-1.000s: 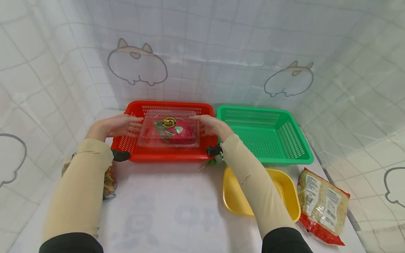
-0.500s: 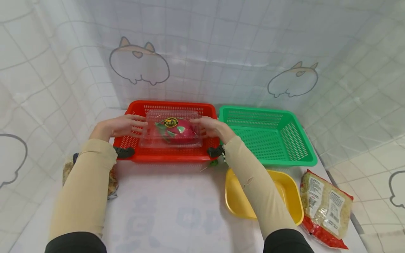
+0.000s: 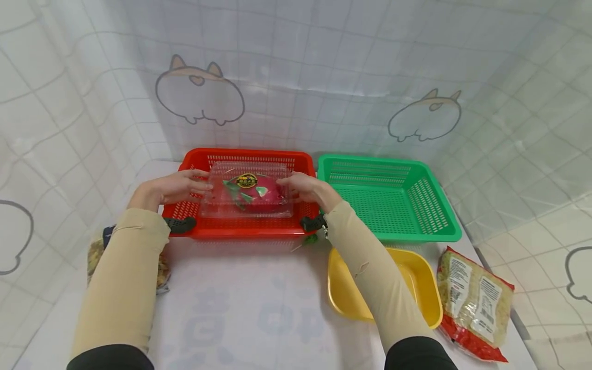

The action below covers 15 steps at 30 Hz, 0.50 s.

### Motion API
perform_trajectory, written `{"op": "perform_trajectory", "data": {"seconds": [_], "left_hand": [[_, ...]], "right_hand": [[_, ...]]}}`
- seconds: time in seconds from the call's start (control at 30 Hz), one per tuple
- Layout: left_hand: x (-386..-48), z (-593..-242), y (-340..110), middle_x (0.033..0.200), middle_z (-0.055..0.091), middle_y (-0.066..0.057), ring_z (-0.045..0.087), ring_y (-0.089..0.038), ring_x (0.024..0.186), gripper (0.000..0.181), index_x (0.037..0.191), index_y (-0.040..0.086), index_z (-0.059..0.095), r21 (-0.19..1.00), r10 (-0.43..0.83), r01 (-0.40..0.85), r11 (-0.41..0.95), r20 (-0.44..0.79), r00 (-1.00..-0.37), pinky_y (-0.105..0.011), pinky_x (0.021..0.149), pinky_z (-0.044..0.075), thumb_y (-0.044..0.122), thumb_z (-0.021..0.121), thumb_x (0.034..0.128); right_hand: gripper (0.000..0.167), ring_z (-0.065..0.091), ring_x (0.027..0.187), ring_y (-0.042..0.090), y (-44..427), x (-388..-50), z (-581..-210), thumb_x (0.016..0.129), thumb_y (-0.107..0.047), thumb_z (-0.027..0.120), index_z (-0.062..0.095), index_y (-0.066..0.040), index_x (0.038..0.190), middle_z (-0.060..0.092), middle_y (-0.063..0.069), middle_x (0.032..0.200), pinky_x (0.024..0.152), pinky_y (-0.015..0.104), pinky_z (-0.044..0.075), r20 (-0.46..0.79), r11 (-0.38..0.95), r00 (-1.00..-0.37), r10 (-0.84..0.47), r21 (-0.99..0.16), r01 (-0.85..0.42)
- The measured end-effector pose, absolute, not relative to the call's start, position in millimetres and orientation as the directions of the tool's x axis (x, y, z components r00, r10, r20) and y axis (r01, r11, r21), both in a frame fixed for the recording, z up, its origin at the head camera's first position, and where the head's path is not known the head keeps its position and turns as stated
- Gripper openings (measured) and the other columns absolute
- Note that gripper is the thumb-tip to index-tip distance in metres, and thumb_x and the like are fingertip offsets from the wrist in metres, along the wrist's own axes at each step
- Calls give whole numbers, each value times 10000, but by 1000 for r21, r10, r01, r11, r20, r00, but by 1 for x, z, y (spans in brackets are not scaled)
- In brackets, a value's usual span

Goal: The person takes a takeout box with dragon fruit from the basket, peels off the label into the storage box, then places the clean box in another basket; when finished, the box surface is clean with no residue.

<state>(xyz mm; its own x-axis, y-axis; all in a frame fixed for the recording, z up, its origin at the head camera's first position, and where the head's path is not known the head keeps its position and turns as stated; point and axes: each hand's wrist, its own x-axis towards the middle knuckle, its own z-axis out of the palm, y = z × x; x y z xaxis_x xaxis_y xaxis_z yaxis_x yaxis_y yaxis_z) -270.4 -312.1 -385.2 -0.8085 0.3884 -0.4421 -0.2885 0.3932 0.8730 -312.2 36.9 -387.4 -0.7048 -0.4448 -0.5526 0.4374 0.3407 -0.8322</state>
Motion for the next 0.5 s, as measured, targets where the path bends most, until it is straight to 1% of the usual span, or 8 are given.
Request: {"op": "perform_trajectory", "data": {"seconds": [0.2,0.37,0.43,0.5], "left_hand": [[-268,-385,-311,1533,265,-243,588,-198,1126,757,1561,4,115,874,378,-300,383,-445,-812,-471,1050,474,256,578,1018],[-267,-386,-312,1521,288,-252,596,-174,1108,747,1556,2,114,874,374,-302,381,-444,-814,-459,1041,482,256,570,1021],[-267,-387,-312,1511,297,-254,598,-175,1103,752,1553,3,117,876,372,-301,376,-440,-817,-449,1033,489,265,575,1018],[-266,-387,-312,1500,307,-255,597,-181,1103,759,1551,7,120,879,368,-299,372,-436,-822,-440,1026,493,278,581,1014]], "right_hand": [[540,530,1211,278,37,-312,-388,1025,-250,562,307,-134,1487,557,95,1287,1079,465,435,-554,340,-716,-426,-831,441],[721,521,1227,282,36,-312,-389,1032,-244,547,110,-140,1596,539,106,1311,1103,473,411,-566,340,-713,-414,-823,456],[756,523,1242,287,36,-312,-389,1033,-240,546,63,-150,1607,536,112,1332,1108,480,405,-567,334,-714,-411,-822,461],[770,520,1255,293,36,-313,-389,1030,-236,551,51,-155,1609,533,116,1350,1111,486,403,-569,328,-715,-406,-821,467]]}}
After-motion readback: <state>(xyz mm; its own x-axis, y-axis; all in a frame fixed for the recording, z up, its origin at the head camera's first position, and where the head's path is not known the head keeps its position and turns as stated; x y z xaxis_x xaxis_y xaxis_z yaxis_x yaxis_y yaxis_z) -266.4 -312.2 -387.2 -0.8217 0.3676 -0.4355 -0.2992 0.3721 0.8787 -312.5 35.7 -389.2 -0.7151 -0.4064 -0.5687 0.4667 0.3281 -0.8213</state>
